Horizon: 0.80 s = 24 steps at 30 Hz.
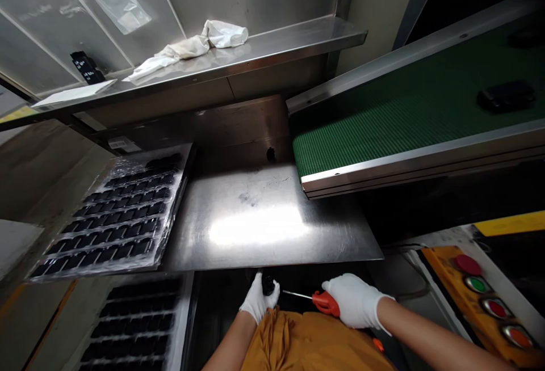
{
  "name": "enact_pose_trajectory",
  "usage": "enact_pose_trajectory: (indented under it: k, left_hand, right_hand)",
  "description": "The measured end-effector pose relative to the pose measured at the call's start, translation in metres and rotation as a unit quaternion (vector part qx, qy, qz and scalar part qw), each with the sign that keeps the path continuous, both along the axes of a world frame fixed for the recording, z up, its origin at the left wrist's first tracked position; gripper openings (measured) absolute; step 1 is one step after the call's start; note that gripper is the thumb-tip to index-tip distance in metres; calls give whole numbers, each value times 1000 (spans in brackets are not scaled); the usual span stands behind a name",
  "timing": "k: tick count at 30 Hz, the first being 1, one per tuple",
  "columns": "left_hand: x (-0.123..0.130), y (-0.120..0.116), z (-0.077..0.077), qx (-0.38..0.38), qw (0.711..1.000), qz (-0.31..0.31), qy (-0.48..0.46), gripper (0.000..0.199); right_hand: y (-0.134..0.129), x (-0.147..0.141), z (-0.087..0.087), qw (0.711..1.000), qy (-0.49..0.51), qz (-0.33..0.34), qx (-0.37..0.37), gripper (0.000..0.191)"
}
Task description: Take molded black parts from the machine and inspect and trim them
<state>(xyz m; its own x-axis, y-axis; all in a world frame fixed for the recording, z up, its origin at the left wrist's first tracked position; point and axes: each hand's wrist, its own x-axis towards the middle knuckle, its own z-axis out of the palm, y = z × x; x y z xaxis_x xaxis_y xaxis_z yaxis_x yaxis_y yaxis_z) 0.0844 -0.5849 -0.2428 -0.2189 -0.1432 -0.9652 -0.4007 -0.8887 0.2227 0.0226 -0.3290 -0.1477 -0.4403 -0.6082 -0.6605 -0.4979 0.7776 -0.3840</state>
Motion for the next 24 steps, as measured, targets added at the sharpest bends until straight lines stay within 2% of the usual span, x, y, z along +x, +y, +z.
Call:
enact_pose_trajectory:
  k: [5, 9, 12, 15, 18, 21, 24]
  left_hand:
    - [-2, 2, 12, 19, 999, 40, -22, 19]
    - [-5, 4, 9, -1, 1000, 16, -12, 20]
    - [-3, 6, 4, -44, 998, -51, -9, 21]
    - [2, 9, 3, -114, 981, -154, 9, 24]
    - [5, 12, 7, -189, 945, -260, 59, 32]
    - [6, 11, 10, -242, 904, -337, 108, 37]
    - [4, -2, 2, -295, 853, -399, 162, 34]
  right_hand:
    - [-2, 1, -4, 1000, -6, 8, 5, 30]
    - [-4, 2, -3, 1000, -3, 7, 5, 30]
    - [-4, 0, -1, 1000, 2, 4, 7, 31]
    - [-3, -6, 1, 1000, 12, 0, 9, 34]
    - [-3, -12, 3, 1000, 15, 4, 16, 35]
    - [-7, -17, 6, 999, 3, 23, 26, 29]
    - [-11, -23, 10, 999, -4, 36, 36, 23]
